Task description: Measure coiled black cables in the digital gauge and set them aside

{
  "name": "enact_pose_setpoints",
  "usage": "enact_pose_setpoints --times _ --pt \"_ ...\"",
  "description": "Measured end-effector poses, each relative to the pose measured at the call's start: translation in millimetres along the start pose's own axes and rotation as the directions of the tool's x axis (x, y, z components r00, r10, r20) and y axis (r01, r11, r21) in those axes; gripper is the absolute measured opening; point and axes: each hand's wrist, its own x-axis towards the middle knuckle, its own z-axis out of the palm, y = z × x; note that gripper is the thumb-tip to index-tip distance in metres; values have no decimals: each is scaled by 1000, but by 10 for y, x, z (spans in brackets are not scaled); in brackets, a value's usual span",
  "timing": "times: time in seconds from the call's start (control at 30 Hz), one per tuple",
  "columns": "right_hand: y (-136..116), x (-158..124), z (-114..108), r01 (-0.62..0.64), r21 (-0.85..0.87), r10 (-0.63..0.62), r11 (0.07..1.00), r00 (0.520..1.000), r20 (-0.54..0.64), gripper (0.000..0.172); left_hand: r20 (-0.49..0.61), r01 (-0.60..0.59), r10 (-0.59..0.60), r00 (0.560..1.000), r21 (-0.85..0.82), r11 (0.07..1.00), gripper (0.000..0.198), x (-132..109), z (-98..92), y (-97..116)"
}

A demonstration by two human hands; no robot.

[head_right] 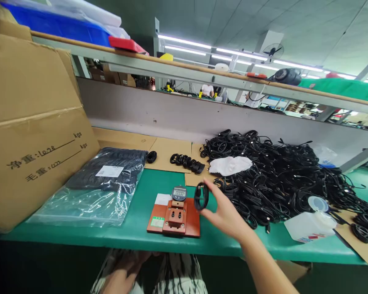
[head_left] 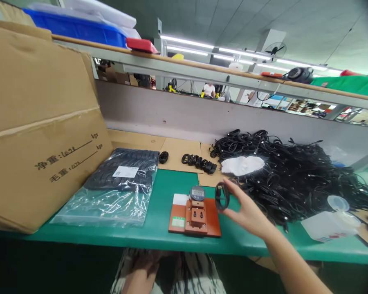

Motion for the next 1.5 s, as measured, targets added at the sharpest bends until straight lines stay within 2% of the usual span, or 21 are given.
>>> enact_pose_setpoints --times 0.03,0.1,0.2,0.27,0.3,0.37,0.43,0.53,0.63,0.7,0.77,0.83,0.87,0.97,1.1,1.2,1.5 --pt "-77 -196 94 -9 85 8 996 1000 13 77 47 -20 27 999 -141 990 39 -97 9 81" --pt "-240 -519 290 -39 201 30 979 998 49 81 130 -21 89 988 -448 894 51 -355 -35 320" --pt "-469 -823 573 -7 287 -19 958 996 88 83 128 -32 213 969 -787 616 51 -778 -273 774" --pt "-585 -935 739 65 323 -101 944 990 97 82 104 -11 288 952 -928 372 57 -982 -492 1033" --pt "-628 -973 810 95 335 -136 937 986 100 83 99 1 326 940 -958 287 58 -1049 -593 1127" --pt "-684 -1028 924 132 345 -180 929 978 110 84 114 53 328 938 -981 189 54 -1128 -742 1238" --pt "-703 -1068 999 156 336 -211 929 968 133 85 138 93 279 950 -982 167 46 -1162 -793 1272" --pt "-684 -1127 1051 152 336 -229 930 951 205 84 171 136 204 964 -975 175 35 -1191 -720 1262" --pt "-669 -1190 1073 -13 424 -126 906 946 298 90 242 225 152 958 -966 126 31 -1212 -607 1232" --pt "-690 -1216 1094 -160 538 -20 828 949 313 91 276 265 128 953 -960 94 33 -1217 -557 1203" --pt "-730 -1215 1129 -272 633 100 725 950 295 72 271 261 103 957 -960 100 35 -1214 -522 1171" --pt "-766 -1195 1183 -363 655 206 662 929 307 44 232 220 68 970 -964 149 35 -1204 -483 1139" --pt "-775 -1185 1218 -403 653 245 641 914 324 36 205 193 52 977 -965 177 35 -1198 -459 1123" --pt "-754 -1181 1355 -490 672 329 556 872 363 37 145 138 19 989 -965 221 36 -1175 -366 1076" --pt "-699 -1221 1545 -529 745 378 407 840 390 42 207 204 15 978 -973 109 40 -1144 -245 1028" --pt "-705 -1228 1606 -527 777 388 344 833 393 44 245 244 28 969 -969 35 43 -1130 -185 1020" --pt "-701 -1201 1597 -548 779 394 304 817 421 46 306 307 81 949 -952 0 38 -1065 -118 993"
